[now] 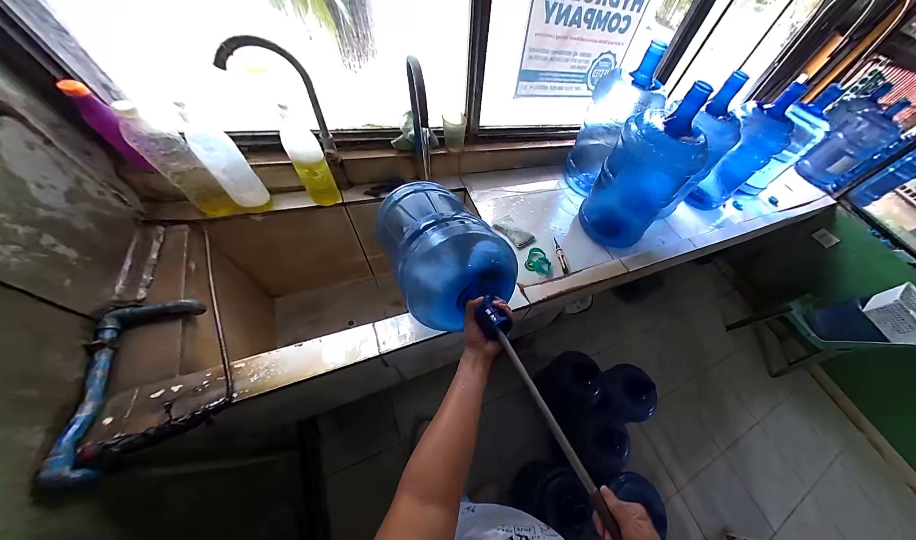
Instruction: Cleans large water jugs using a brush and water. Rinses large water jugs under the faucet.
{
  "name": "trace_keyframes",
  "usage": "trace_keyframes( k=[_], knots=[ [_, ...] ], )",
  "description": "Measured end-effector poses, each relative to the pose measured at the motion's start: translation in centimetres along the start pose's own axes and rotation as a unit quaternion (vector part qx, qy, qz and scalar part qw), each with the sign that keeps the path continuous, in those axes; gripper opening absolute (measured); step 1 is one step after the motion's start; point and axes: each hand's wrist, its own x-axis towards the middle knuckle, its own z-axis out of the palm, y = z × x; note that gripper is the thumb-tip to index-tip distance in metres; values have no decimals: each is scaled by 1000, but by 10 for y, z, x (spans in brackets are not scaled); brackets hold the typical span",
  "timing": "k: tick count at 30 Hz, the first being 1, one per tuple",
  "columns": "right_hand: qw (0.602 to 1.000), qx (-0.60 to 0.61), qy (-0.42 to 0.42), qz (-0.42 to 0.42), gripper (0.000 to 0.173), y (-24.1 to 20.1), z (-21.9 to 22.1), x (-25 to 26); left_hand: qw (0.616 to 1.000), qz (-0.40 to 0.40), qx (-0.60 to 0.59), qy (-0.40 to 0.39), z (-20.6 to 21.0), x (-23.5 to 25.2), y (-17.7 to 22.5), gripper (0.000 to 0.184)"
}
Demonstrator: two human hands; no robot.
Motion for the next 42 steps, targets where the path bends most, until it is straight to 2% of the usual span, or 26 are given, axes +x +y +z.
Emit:
trace_keyframes(
  k=[2, 3, 5, 6, 7, 8, 10, 11, 13, 16, 17, 19, 20, 23, 24, 26, 27, 28, 30, 31, 34, 35, 36, 38, 39, 42],
  knots=[
    [952, -203, 125, -192, 41, 12, -17, 4, 993, -60, 84, 60, 3, -4, 11, 30],
    [931, -237, 149, -233, 41, 18, -22, 9, 980, -76, 133, 127, 17, -2, 14, 26],
    [973, -127, 113, -155, 41, 30, -12, 5, 954, -50, 189, 225, 33, 1, -2, 19],
    [989, -67, 86, -95, 47, 29, -6, 6, 948, -25, 207, 240, 34, 2, -14, 15],
    [989, -86, 87, -81, 49, 22, -6, 13, 947, -9, 217, 239, 36, 3, -28, 12],
    [968, -187, 124, -113, 47, 8, -11, 28, 947, 1, 221, 233, 39, 3, -43, 10],
    [867, -402, 231, -184, 47, -36, -7, 75, 946, 9, 224, 235, 44, -7, -74, 9],
    [832, -450, 264, -189, 47, -57, 7, 102, 942, 9, 234, 242, 46, -15, -88, 11],
    [798, -491, 297, -183, 41, -86, 43, 153, 933, 7, 255, 253, 52, -24, -110, 17],
    [742, -505, 351, -268, 31, -75, 73, 191, 923, -10, 276, 268, 54, -26, -107, 22],
    [756, -500, 340, -252, 36, -72, 66, 185, 920, -17, 275, 277, 53, -24, -105, 25],
    [846, -444, 255, -150, 54, -70, 28, 155, 917, -29, 280, 284, 52, -23, -104, 25],
    [871, -415, 222, -141, 59, -61, -2, 142, 916, -33, 289, 278, 53, -20, -102, 22],
    [842, -422, 247, -229, 60, -18, -74, 106, 913, -40, 298, 276, 56, -13, -97, 23],
    [872, -384, 229, -201, 56, -8, -79, 98, 913, -43, 294, 280, 56, -11, -96, 25],
    [969, -207, 125, -49, 55, 3, -68, 90, 913, -57, 289, 281, 56, -11, -94, 24],
    [988, -134, 79, 14, 59, 6, -63, 87, 914, -65, 290, 278, 56, -13, -92, 23],
    [990, -113, 87, 5, 59, 8, -60, 86, 915, -69, 287, 273, 57, -13, -89, 23],
    [959, -186, 176, -121, 49, 15, -60, 83, 922, -71, 275, 263, 59, -15, -85, 21],
    [951, -199, 191, -138, 48, 19, -57, 79, 924, -69, 269, 261, 60, -16, -82, 19],
    [989, -115, 89, 10, 59, 19, -49, 59, 925, -81, 268, 257, 58, -15, -74, 16],
    [986, -138, 92, -7, 58, 17, -57, 55, 924, -88, 272, 255, 58, -14, -70, 15],
    [966, -203, 132, -86, 51, 15, -71, 53, 924, -92, 271, 254, 59, -13, -66, 15],
    [878, -350, 219, -242, 49, 14, -98, 57, 928, -89, 259, 254, 62, -11, -62, 15],
    [868, -360, 230, -253, 50, 18, -100, 59, 929, -86, 254, 255, 63, -9, -61, 16],
    [977, -155, 127, -79, 53, 28, -82, 54, 928, -86, 260, 251, 63, -10, -62, 11]
  ],
)
